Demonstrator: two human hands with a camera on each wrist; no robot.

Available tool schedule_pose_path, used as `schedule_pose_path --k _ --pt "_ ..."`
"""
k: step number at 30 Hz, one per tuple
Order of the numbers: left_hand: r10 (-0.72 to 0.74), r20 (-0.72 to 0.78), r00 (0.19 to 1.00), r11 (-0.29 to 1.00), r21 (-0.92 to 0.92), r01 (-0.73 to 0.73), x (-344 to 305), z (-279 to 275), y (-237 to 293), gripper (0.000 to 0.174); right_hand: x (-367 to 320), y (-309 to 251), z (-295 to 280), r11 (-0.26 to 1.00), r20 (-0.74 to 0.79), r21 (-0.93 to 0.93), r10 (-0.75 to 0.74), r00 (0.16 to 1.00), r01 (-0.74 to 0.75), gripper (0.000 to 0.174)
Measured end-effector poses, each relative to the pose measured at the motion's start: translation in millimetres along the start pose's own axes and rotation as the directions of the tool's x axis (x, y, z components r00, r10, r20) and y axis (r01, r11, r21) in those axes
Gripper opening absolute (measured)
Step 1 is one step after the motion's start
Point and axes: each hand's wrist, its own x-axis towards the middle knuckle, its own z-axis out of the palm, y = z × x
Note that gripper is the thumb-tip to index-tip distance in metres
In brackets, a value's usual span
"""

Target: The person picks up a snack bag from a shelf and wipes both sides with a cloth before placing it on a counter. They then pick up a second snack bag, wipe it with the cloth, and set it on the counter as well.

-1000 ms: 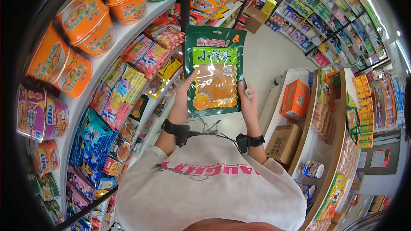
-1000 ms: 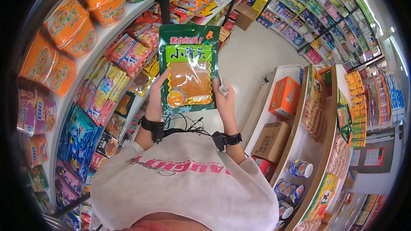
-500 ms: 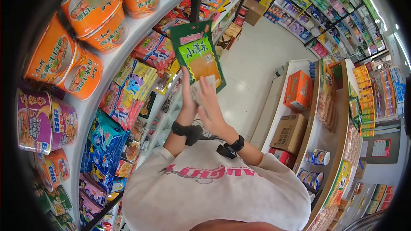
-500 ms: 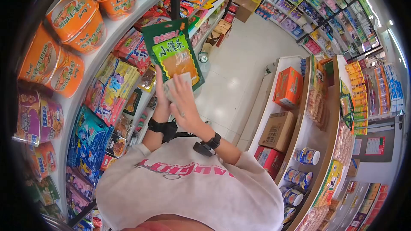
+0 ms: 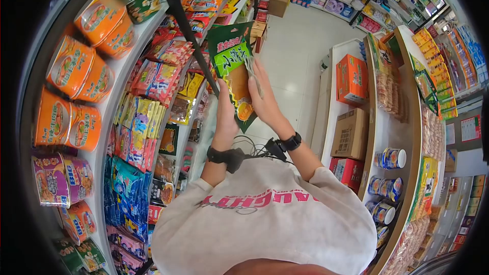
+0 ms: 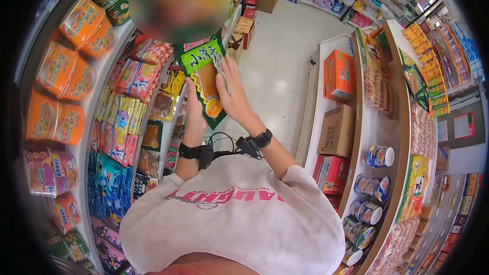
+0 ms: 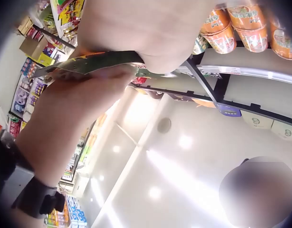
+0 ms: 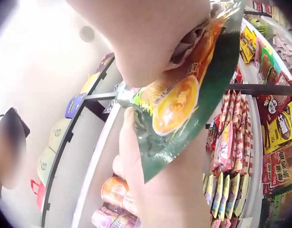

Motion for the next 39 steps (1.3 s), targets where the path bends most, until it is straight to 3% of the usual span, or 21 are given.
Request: schedule_pose_path --k 2,5,6,8,11,14,17,19,21,22,25,28,32,35,39 --pt "-0.003 0.003 1.0 0.997 -0.079 0.003 10.4 6.7 -7.2 0.067 -19.6 6.7 -15.8 0.995 0.009 0.054 0.089 0.996 -0.089 0.055" --pt "-0.002 -0.055 0.998 0.991 -0.134 -0.005 27.1 20.5 -15.9 0.068 -36.3 13.6 -36.0 0.991 -0.02 0.108 0.087 0.996 -0.084 0.055" --pt "0.008 -0.035 0.999 0.984 -0.18 -0.015 32.0 25.8 -21.8 0.066 -40.3 13.2 -42.3 1.0 0.0 0.007 0.006 1.0 -0.006 0.055" --pt "0.104 -0.086 0.991 0.993 -0.054 -0.109 44.1 36.0 -41.8 0.066 -44.6 7.9 -55.8 0.97 0.06 -0.187 -0.147 0.987 0.156 0.057" --pt "0.125 -0.066 0.99 0.987 0.107 -0.118 50.4 49.8 -64.9 0.068 -48.7 -4.0 -75.0 0.96 0.192 -0.118 -0.227 0.955 0.252 0.059" --pt "-0.084 -0.082 0.993 0.994 0.07 0.09 51.7 77.9 -85.5 0.07 -30.6 20.6 -104.3 0.963 0.125 -0.08 -0.247 0.961 0.257 0.059" --pt "-0.059 -0.011 0.998 0.957 0.283 0.059 56.1 89.1 -116.2 0.07 -4.0 26.8 -135.7 0.948 0.058 -0.157 -0.272 0.961 0.278 0.058" --pt "0.022 -0.004 1.0 0.869 0.495 -0.017 53.2 104.6 -122.1 0.067 16.2 26.5 -152.0 0.931 0.038 -0.198 -0.304 0.952 0.306 0.058" --pt "0.073 0.001 0.997 0.793 0.607 -0.058 50.3 112.6 -126.9 0.066 35.5 36.0 -157.0 0.923 -0.004 -0.144 -0.36 0.933 0.356 0.056" --pt "0.021 -0.046 0.999 0.819 0.574 0.009 51.7 110.2 -127.7 0.065 44.6 37.6 -160.5 0.922 -0.006 -0.129 -0.368 0.93 0.364 0.056" --pt "0.009 -0.062 0.998 0.809 0.587 0.029 51.5 90.2 -131.5 0.066 70.5 44.4 -161.5 0.921 -0.031 -0.095 -0.382 0.924 0.377 0.054" --pt "0.023 -0.102 0.995 0.646 0.76 0.063 46.2 94.0 -116.0 0.065 87.1 46.0 -160.0 0.933 -0.104 -0.043 -0.359 0.927 0.357 0.052" --pt "0.001 -0.136 0.991 0.7 0.707 0.097 53.8 61.2 -125.2 0.073 87.2 23.2 -153.3 0.945 -0.123 0.03 -0.319 0.94 0.325 0.052" --pt "-0.088 -0.019 0.996 0.774 0.628 0.08 57.1 68.8 -108.8 0.073 87.0 9.9 -152.9 0.928 -0.074 -0.023 -0.372 0.925 0.372 0.051" --pt "-0.054 -0.04 0.998 0.722 0.689 0.066 56.9 72.3 -97.8 0.068 96.2 6.9 -152.9 0.913 -0.032 -0.138 -0.391 0.92 0.383 0.048"
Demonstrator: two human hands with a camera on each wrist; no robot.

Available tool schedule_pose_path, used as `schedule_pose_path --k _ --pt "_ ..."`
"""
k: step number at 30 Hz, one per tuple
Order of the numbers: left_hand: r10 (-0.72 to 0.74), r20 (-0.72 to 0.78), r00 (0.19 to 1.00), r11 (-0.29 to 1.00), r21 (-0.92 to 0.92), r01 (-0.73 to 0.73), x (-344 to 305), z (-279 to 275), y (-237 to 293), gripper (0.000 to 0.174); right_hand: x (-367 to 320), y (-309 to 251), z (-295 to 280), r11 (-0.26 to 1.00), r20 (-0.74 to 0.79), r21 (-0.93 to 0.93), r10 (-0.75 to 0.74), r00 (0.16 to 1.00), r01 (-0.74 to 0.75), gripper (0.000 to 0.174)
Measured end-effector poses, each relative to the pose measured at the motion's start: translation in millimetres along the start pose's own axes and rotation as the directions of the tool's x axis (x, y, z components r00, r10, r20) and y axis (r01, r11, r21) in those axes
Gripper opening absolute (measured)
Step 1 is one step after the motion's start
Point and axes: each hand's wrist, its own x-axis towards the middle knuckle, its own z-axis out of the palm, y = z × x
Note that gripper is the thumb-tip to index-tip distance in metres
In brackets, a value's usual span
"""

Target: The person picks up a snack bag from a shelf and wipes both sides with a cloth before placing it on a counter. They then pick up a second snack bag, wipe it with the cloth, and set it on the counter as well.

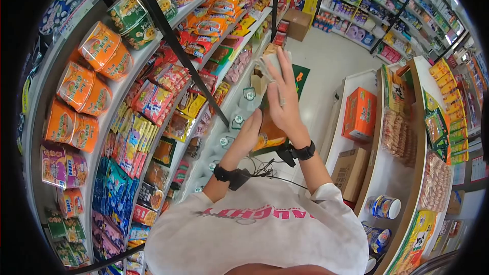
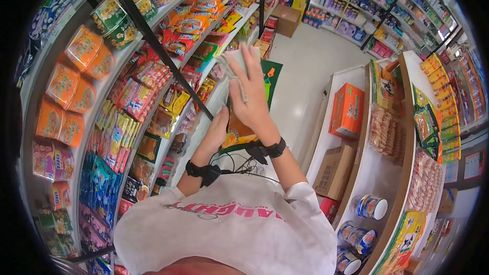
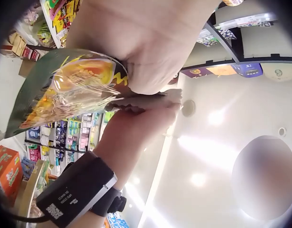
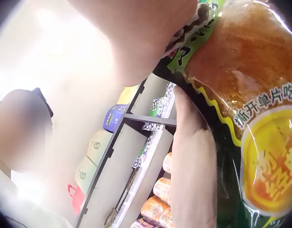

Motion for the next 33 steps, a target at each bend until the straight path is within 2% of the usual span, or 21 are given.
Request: schedule_pose_path --k 1,4,7,9,10,11,12,13,14,15,16,18,19,20,22,23,24,25,28,30,33 --pt "-0.002 0.029 1.0 0.999 -0.054 0.004 -1.3 -4.2 2.0 0.069 2.1 3.0 1.1 0.999 -0.043 -0.036 0.014 0.999 -0.016 0.044" --pt "0.041 0.061 0.997 0.997 -0.061 -0.037 -0.1 -21.3 -10.5 0.069 -1.8 40.3 3.5 0.972 -0.106 0.034 0.237 0.966 -0.235 0.046" --pt "0.042 0.017 0.999 0.995 -0.094 -0.04 0.0 -27.6 -15.4 0.07 -5.4 29.8 5.2 0.902 -0.017 0.235 0.377 0.926 -0.363 0.05" --pt "0.035 0.001 0.999 0.978 -0.206 -0.034 2.8 -31.9 -10.5 0.071 -27.7 18.3 28.9 0.956 0.01 0.041 0.292 0.956 -0.292 0.05" --pt "0.03 -0.004 1.0 0.965 -0.26 -0.03 4.4 -33.0 -6.2 0.071 -35.5 1.2 41.7 0.975 0.076 0.0 0.221 0.972 -0.221 0.051" --pt "-0.034 0.019 0.999 0.822 -0.568 0.039 5.0 -32.5 2.5 0.067 -47.0 -9.1 51.6 0.991 0.154 -0.065 0.122 0.981 -0.113 0.05" --pt "-0.032 -0.126 0.992 0.874 -0.484 -0.034 8.0 -37.0 0.2 0.065 -62.8 -16.3 64.0 0.994 0.219 -0.094 0.076 0.973 -0.057 0.051" --pt "-0.011 -0.083 0.996 0.798 -0.601 -0.042 8.9 -49.0 -4.1 0.064 -76.4 -28.8 73.2 0.995 0.269 0.078 0.045 0.962 -0.068 0.051" --pt "0.018 -0.044 0.999 0.707 -0.706 -0.043 10.4 -58.4 -6.3 0.064 -79.0 -40.6 73.5 0.993 0.321 0.083 0.055 0.945 -0.086 0.051" --pt "0.027 -0.112 0.993 0.68 -0.726 -0.1 5.4 -61.1 13.6 0.062 -77.2 -56.7 72.4 0.99 0.368 0.089 0.068 0.927 -0.108 0.052" --pt "0.059 -0.071 0.996 0.662 -0.743 -0.092 11.0 -63.1 10.5 0.061 -75.6 -65.6 72.6 0.986 0.413 0.095 0.084 0.907 -0.135 0.052" --pt "0.104 0.005 0.995 0.627 -0.776 -0.062 14.5 -66.1 6.0 0.061 -71.5 -49.7 74.7 0.991 0.295 -0.125 0.081 0.952 -0.046 0.052" --pt "0.052 -0.119 0.992 0.788 -0.605 -0.114 9.8 -60.8 10.8 0.062 -64.7 -44.7 73.0 0.971 0.216 -0.237 0.097 0.972 -0.044 0.052" --pt "0.06 -0.112 0.992 0.813 -0.572 -0.114 1.7 -56.8 22.4 0.063 -57.4 -38.4 69.9 0.936 0.135 -0.349 0.101 0.986 -0.048 0.052" --pt "0.075 -0.091 0.993 0.854 -0.508 -0.111 -10.3 -51.7 34.9 0.064 -53.5 -8.9 65.5 0.962 -0.087 -0.111 0.24 0.967 -0.249 0.053" --pt "0.076 -0.063 0.995 0.862 -0.497 -0.097 -11.9 -55.5 33.3 0.067 -58.6 10.8 53.8 0.878 -0.022 0.075 0.474 0.88 -0.472 0.054" --pt "0.046 -0.088 0.995 0.878 -0.472 -0.082 -13.3 -59.6 31.2 0.067 -65.0 31.5 37.9 0.711 0.084 0.242 0.663 0.744 -0.661 0.054" --pt "0.019 -0.117 0.993 0.893 -0.444 -0.069 -14.1 -64.8 29.7 0.068 -69.8 40.7 30.3 0.475 0.222 0.374 0.788 0.574 -0.797 0.055" --pt "-0.004 -0.15 0.989 0.949 -0.312 -0.043 -18.9 -80.9 40.6 0.069 -63.8 -29.1 19.3 0.307 0.283 0.676 0.731 0.621 -0.669 0.056" --pt "0.001 -0.163 0.987 0.981 -0.193 -0.033 -19.6 -89.6 41.3 0.065 -72.8 -38.2 28.8 0.368 0.2 0.667 0.749 0.631 -0.648 0.041" --pt "0.376 -0.215 0.901 0.927 0.106 -0.361 1.6 -108.9 0.7 0.058 -98.0 -19.4 42.5 0.502 0.132 0.511 0.756 0.641 -0.697 0.029"
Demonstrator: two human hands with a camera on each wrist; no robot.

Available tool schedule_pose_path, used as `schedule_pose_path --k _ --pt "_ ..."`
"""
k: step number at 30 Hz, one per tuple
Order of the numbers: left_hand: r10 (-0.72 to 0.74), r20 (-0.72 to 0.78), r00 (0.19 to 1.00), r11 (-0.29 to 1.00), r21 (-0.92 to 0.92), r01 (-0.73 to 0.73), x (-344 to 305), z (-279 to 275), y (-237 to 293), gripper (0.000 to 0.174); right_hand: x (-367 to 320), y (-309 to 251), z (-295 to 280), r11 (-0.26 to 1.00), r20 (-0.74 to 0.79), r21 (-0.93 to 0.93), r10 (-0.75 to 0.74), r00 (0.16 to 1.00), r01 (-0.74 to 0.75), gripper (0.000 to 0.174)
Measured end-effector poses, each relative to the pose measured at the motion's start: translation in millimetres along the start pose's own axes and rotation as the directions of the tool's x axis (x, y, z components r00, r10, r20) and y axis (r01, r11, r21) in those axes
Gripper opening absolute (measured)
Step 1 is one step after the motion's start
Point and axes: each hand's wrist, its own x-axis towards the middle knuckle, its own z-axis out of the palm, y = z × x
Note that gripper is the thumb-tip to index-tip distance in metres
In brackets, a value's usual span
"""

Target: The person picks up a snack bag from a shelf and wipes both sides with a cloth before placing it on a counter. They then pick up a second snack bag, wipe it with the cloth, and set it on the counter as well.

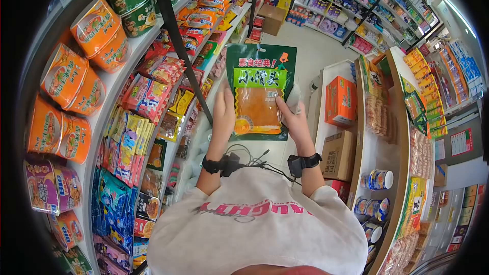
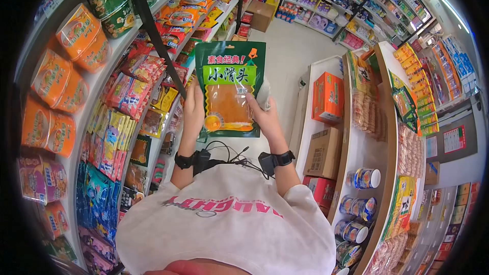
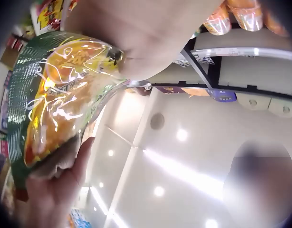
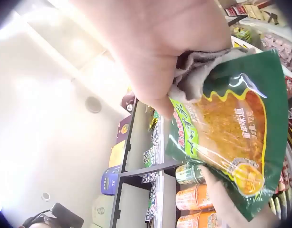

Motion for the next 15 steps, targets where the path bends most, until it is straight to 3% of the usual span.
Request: schedule_pose_path --k 3,4,7,8,11,15 --pt "0.237 -0.061 0.97 0.96 0.167 -0.225 -5.0 -7.4 2.6 0.056 -4.5 5.9 15.7 0.829 -0.042 -0.556 -0.099 0.994 0.059 0.022" --pt "0.177 0.017 0.984 0.984 0.021 -0.177 -10.3 -4.6 8.3 0.063 -12.0 10.0 24.1 0.738 0.085 -0.637 -0.22 0.972 0.222 0.031" --pt "-0.123 0.121 0.985 0.915 -0.372 0.16 -26.1 -1.3 -19.1 0.069 -26.9 35.9 66.4 0.792 0.403 -0.414 -0.283 0.87 0.449 0.049" --pt "-0.203 0.176 0.963 0.833 -0.487 0.264 -28.6 -3.6 -24.6 0.072 -34.1 36.1 83.3 0.799 0.41 -0.379 -0.308 0.858 0.468 0.053" --pt "-0.273 0.286 0.918 0.632 -0.667 0.396 -30.8 -25.5 -14.5 0.075 -44.7 21.8 119.2 0.773 0.429 -0.341 -0.378 0.821 0.535 0.062" --pt "-0.185 0.177 0.967 0.818 -0.518 0.251 -39.2 -37.5 -2.0 0.071 -30.2 2.2 146.0 0.599 0.395 -0.518 -0.466 0.791 0.611 0.061"
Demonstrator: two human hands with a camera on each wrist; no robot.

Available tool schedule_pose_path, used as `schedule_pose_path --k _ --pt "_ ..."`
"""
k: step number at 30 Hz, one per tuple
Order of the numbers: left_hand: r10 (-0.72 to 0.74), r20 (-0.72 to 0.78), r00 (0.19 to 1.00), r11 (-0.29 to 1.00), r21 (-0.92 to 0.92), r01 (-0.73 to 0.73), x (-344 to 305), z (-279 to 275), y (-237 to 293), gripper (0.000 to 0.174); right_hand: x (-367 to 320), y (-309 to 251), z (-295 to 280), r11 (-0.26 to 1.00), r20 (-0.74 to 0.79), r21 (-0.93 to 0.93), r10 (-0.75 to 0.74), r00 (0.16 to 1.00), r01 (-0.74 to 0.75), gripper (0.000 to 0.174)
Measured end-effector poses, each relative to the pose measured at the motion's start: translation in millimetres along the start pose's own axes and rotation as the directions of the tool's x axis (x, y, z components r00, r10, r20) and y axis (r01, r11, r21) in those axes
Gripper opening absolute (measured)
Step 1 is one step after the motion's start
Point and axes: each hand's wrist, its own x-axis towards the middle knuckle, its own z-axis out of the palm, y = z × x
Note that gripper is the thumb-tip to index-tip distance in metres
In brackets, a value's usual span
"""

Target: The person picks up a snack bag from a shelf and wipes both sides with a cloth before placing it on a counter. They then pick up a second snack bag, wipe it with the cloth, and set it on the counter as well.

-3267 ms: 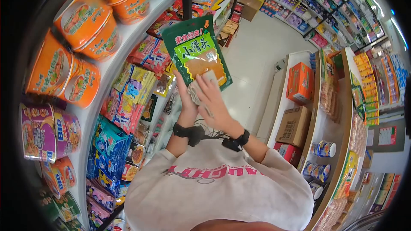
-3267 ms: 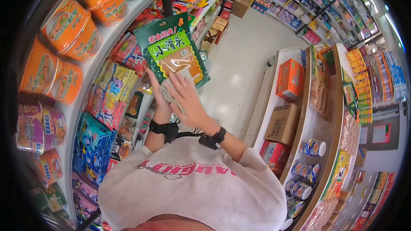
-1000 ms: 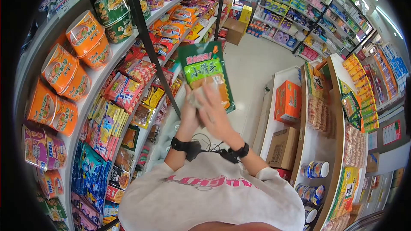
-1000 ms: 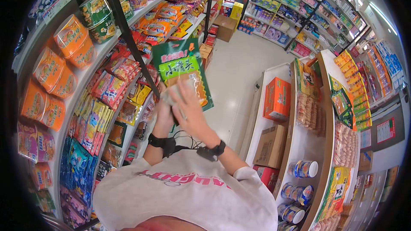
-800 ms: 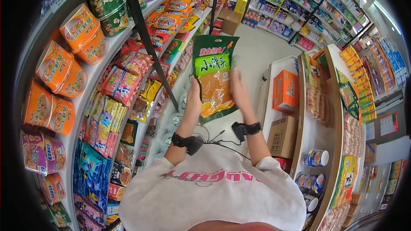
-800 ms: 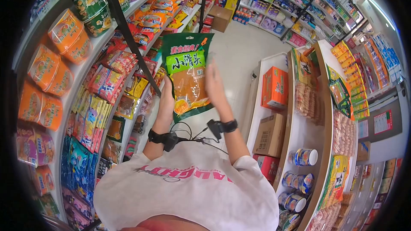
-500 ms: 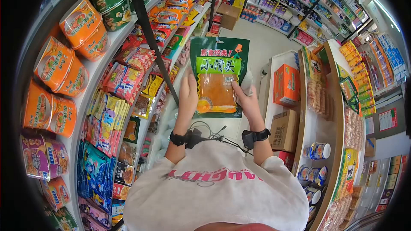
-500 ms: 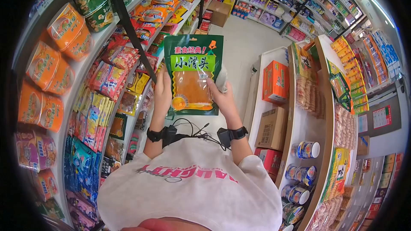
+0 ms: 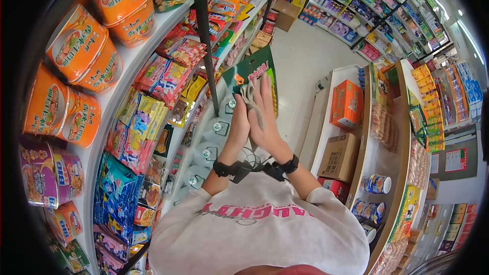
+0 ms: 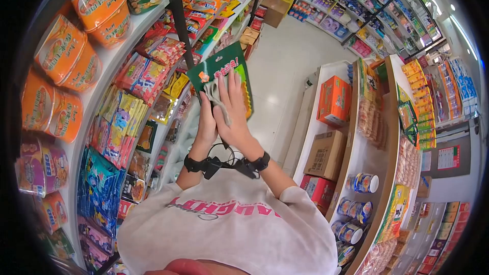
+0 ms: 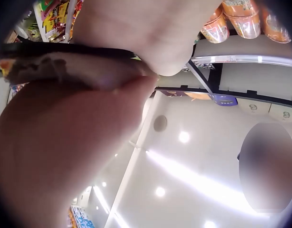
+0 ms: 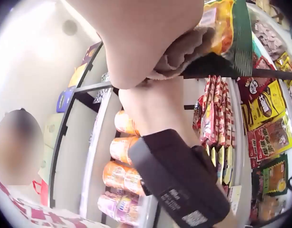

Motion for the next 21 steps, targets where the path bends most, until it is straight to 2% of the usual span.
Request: schedule_pose_path --k 2,3,5,6,7,8,9,10,12,13,15,17,20,21 --pt "-0.011 0.004 1.0 0.996 0.089 0.01 -3.1 -7.1 -8.1 0.072 18.5 1.0 -6.2 0.992 -0.003 -0.124 -0.034 0.999 0.033 0.06" --pt "-0.001 0.004 1.0 0.994 0.106 0.001 -3.8 -7.6 -10.6 0.073 25.6 6.3 -4.9 0.994 -0.035 -0.105 -0.008 0.999 0.005 0.058" --pt "0.017 0.005 1.0 0.989 0.145 -0.017 -6.1 -6.1 -11.4 0.077 23.9 10.8 -7.5 0.997 0.01 -0.075 0.005 1.0 -0.005 0.056" --pt "-0.001 0.014 1.0 0.996 0.086 0.0 -5.8 -4.8 -8.3 0.077 23.6 10.4 -9.5 0.998 0.029 -0.059 0.009 1.0 -0.007 0.055" --pt "-0.015 0.023 1.0 0.999 0.029 0.015 -4.2 -3.4 -3.2 0.078 18.8 4.6 -12.4 0.999 0.031 0.034 -0.024 0.999 0.023 0.05" --pt "-0.028 0.034 0.999 0.999 -0.027 0.029 -2.9 -2.4 1.1 0.079 11.9 1.5 -14.9 0.998 0.073 0.012 -0.061 0.995 0.06 0.049" --pt "-0.11 0.035 0.993 0.994 -0.02 0.111 -2.5 -6.6 -1.0 0.08 4.6 -1.1 -18.0 0.995 0.116 -0.006 -0.097 0.989 0.099 0.048" --pt "-0.12 0.035 0.992 0.992 0.032 0.119 -3.0 -2.7 -0.2 0.08 0.6 -2.0 -21.4 0.99 0.159 -0.021 -0.134 0.978 0.14 0.047" --pt "-0.14 0.036 0.989 0.981 0.14 0.134 -5.8 9.4 3.1 0.08 1.8 -0.1 -30.8 0.991 0.095 -0.04 -0.127 0.987 0.131 0.044" --pt "0.022 0.139 0.99 0.965 0.257 -0.057 6.0 0.7 -30.2 0.068 6.0 7.4 -38.6 0.991 0.048 -0.047 -0.123 0.991 0.126 0.044" --pt "-0.022 0.144 0.989 0.961 0.276 -0.018 2.8 29.3 -14.6 0.061 14.9 26.5 -59.7 0.993 -0.037 -0.066 -0.096 0.995 0.094 0.042" --pt "-0.072 0.121 0.99 0.94 0.339 0.027 -2.3 53.0 -8.7 0.048 18.4 44.3 -80.4 0.986 -0.154 0.141 0.115 0.981 -0.093 0.042" --pt "-0.139 0.218 0.966 0.904 0.426 0.034 1.9 78.3 -19.4 0.051 7.8 53.6 -123.2 0.983 -0.198 0.158 0.129 0.972 -0.098 0.039" --pt "-0.149 0.213 0.966 0.904 0.424 0.046 3.9 90.6 -25.0 0.049 4.0 49.2 -135.3 0.999 -0.18 0.044 0.009 0.984 -0.001 0.039"
